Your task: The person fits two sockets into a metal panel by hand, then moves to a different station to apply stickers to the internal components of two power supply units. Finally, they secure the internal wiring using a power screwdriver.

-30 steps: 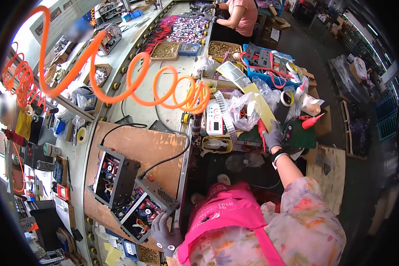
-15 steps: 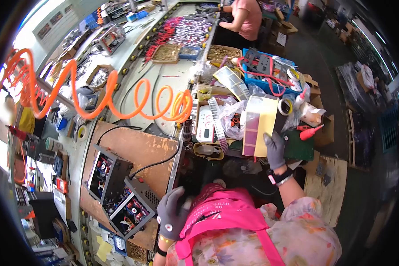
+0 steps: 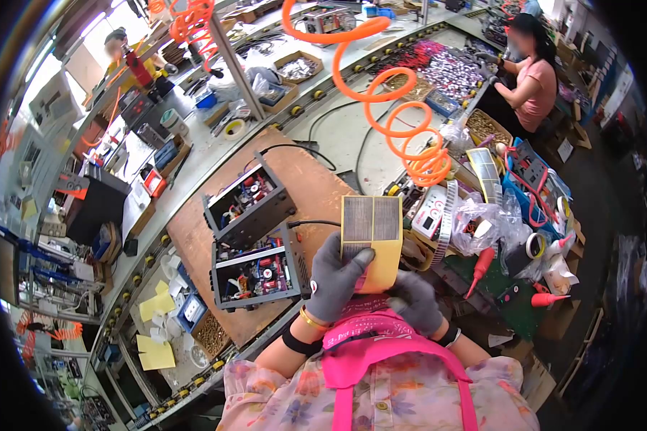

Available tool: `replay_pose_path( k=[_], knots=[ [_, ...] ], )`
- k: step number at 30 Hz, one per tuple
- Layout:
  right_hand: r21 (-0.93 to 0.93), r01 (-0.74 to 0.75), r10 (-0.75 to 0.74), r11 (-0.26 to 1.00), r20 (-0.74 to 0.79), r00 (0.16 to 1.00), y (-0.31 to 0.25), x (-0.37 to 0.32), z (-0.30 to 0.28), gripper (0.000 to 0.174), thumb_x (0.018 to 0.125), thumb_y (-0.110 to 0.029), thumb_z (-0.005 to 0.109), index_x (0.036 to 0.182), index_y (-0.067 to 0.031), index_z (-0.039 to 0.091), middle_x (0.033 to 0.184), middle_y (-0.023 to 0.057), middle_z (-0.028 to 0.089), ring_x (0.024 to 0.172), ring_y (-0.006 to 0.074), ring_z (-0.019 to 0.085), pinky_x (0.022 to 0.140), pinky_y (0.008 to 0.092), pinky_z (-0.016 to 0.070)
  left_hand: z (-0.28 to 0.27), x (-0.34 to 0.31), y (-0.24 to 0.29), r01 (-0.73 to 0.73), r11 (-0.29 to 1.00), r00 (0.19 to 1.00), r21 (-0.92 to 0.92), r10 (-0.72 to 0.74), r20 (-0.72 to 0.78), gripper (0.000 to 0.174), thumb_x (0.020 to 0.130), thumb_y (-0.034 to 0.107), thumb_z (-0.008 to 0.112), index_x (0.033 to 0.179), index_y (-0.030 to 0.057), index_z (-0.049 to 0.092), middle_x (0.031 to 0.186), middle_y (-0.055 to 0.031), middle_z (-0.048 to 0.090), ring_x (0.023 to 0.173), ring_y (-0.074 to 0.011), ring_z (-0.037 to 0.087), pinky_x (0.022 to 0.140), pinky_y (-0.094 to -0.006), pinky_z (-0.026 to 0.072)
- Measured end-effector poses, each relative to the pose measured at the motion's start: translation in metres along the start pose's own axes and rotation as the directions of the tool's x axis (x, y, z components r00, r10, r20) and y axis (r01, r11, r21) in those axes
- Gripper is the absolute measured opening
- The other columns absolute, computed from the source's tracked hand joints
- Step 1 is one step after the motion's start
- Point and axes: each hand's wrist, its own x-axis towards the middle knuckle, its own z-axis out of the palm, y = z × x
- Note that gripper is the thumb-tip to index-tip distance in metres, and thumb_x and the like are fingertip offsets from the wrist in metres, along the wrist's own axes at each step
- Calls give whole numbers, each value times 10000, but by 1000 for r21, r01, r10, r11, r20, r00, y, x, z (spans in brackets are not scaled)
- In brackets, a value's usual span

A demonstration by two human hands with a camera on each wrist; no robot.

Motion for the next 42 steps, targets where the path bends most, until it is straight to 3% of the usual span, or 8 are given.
replay_pose_path(
  k=[1,3,6,13,23,27,36,42],
  knots=[
    [-338,217,-245,916,-45,968,-1,11,-6,399,750,9,668,1140,-12,590,1088,161,617,969,279,621,818,348,504,-6,-3,0,3,999,1000,48,-3,-1,309,841,22,647,1129,-25,544,1042,-73,653,922,-114,616,811,-260,499],
    [-554,320,-451,769,-114,885,-30,32,-10,376,740,-48,696,1105,-33,605,1068,149,623,973,292,613,828,369,496,-13,-9,0,-47,970,999,238,51,-12,301,810,63,689,1074,-21,573,966,-87,675,861,-118,636,768,-266,511],
    [-686,515,-556,513,191,809,-80,74,-2,362,760,-128,704,1103,-53,618,1049,125,632,978,286,606,836,385,484,-20,-19,8,-135,849,990,510,136,36,315,772,115,734,1028,-5,596,879,-102,685,774,-145,655,714,-282,520],
    [-210,343,-240,916,399,885,-52,92,32,263,853,-134,647,1079,0,642,951,146,674,876,306,668,765,358,525,-48,-38,16,-234,648,970,725,208,127,359,710,192,794,958,24,596,775,-138,650,655,-273,651,592,-345,495],
    [-220,331,-215,918,424,880,-35,94,58,255,877,-113,630,1096,17,633,913,170,679,813,277,684,709,315,529,-75,-47,10,-207,626,977,751,171,127,370,703,144,790,985,-2,600,753,-150,635,648,-235,657,593,-325,504],
    [-99,111,-62,989,399,915,-27,95,65,236,888,-114,624,1084,18,639,908,164,684,798,222,684,713,301,525,-84,-45,5,-194,650,980,735,156,120,358,704,187,765,984,54,586,760,-150,624,716,-351,608,614,-417,470],
    [-4,-33,32,999,359,933,-17,93,84,229,910,-118,604,1091,18,641,924,131,696,829,156,670,748,276,521,-102,-39,7,-142,660,989,738,58,138,399,720,176,779,1033,-5,608,826,-167,649,725,-278,661,646,-337,506],
    [18,-91,77,996,385,920,-12,99,88,227,911,-109,602,1094,20,639,931,87,698,855,101,630,783,255,508,-116,-35,5,-142,694,985,706,29,170,391,712,190,774,1022,33,594,795,-174,651,731,-353,647,630,-394,505]
  ],
)
